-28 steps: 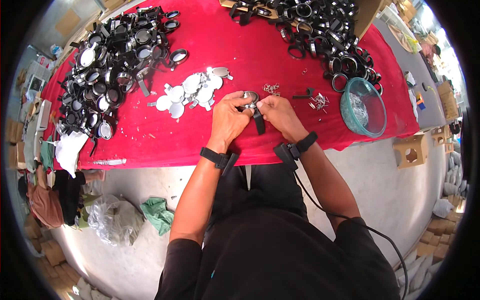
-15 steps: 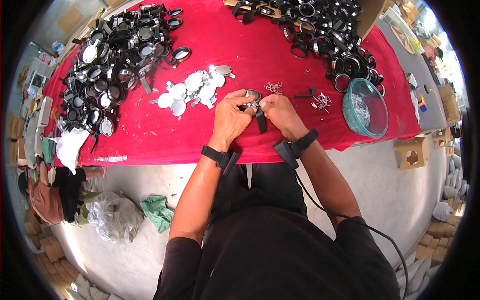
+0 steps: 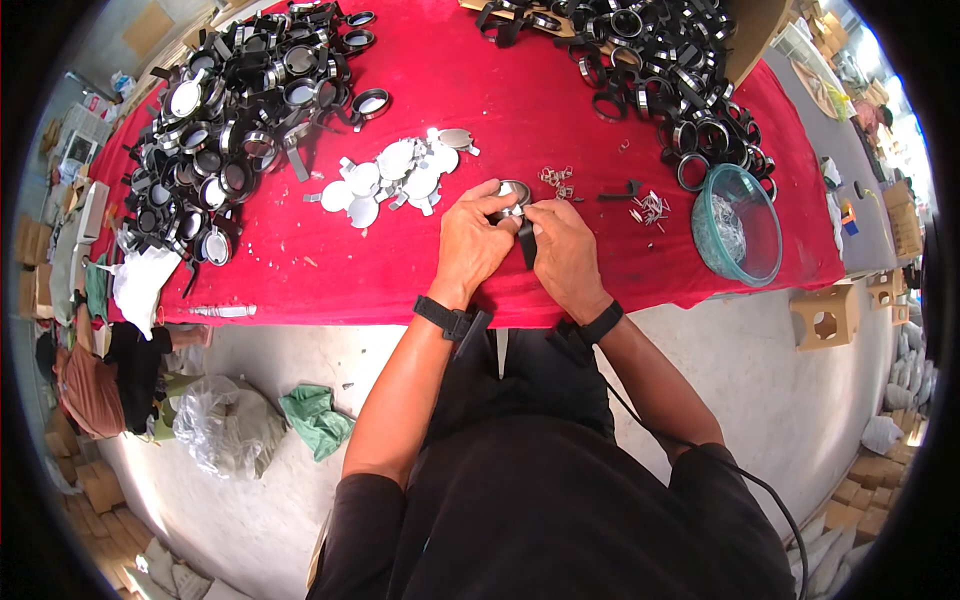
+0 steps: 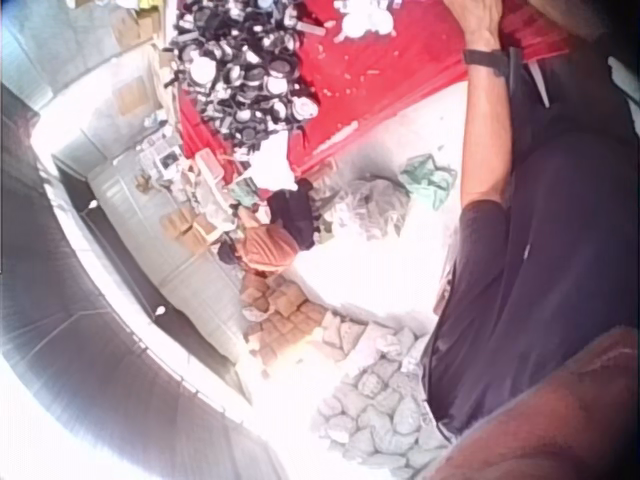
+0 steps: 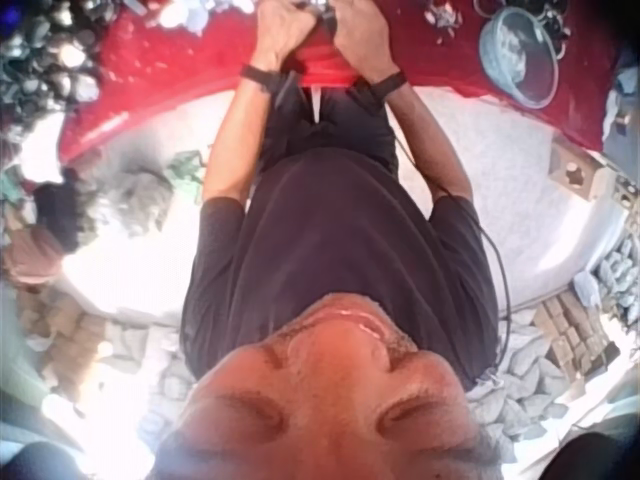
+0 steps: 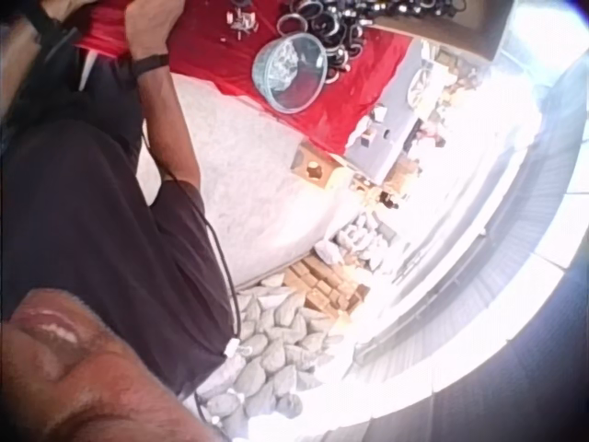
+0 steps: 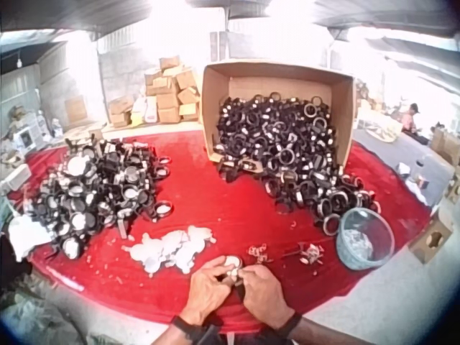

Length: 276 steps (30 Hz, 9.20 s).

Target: Assemble small plastic and metal components, including rings and circular bases.

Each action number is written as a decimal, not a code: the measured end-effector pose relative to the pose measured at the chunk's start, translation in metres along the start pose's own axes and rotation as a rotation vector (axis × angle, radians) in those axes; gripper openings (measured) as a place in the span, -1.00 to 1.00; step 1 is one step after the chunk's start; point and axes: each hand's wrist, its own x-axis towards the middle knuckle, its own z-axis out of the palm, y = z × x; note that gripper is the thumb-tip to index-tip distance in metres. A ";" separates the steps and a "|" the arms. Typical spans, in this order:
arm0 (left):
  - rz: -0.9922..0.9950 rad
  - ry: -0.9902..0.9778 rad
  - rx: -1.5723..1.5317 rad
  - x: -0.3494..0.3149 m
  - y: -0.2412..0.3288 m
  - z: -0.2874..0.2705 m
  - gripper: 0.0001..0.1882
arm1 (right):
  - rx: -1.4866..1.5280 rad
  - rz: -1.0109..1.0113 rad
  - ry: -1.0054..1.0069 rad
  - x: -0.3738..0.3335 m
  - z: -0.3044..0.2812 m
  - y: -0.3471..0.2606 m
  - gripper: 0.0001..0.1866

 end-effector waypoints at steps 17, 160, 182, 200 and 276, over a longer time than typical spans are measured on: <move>0.159 -0.150 0.283 -0.010 0.015 -0.015 -0.19 | -0.615 -0.156 -0.470 0.040 -0.098 0.096 -0.81; 0.023 -0.136 0.023 0.022 -0.009 -0.014 -0.56 | 0.474 0.804 -0.163 0.027 0.023 0.043 -0.80; 0.065 -0.040 0.046 0.013 -0.006 -0.005 -0.58 | -0.126 -0.042 -0.047 0.000 0.004 0.001 -0.58; 0.126 -0.196 0.288 0.004 0.007 -0.019 -0.15 | -0.271 0.058 -0.157 0.008 -0.066 0.057 -0.73; 0.409 1.015 0.507 0.168 0.076 -0.371 -0.06 | 0.118 0.297 0.154 -0.014 -0.009 0.051 -0.72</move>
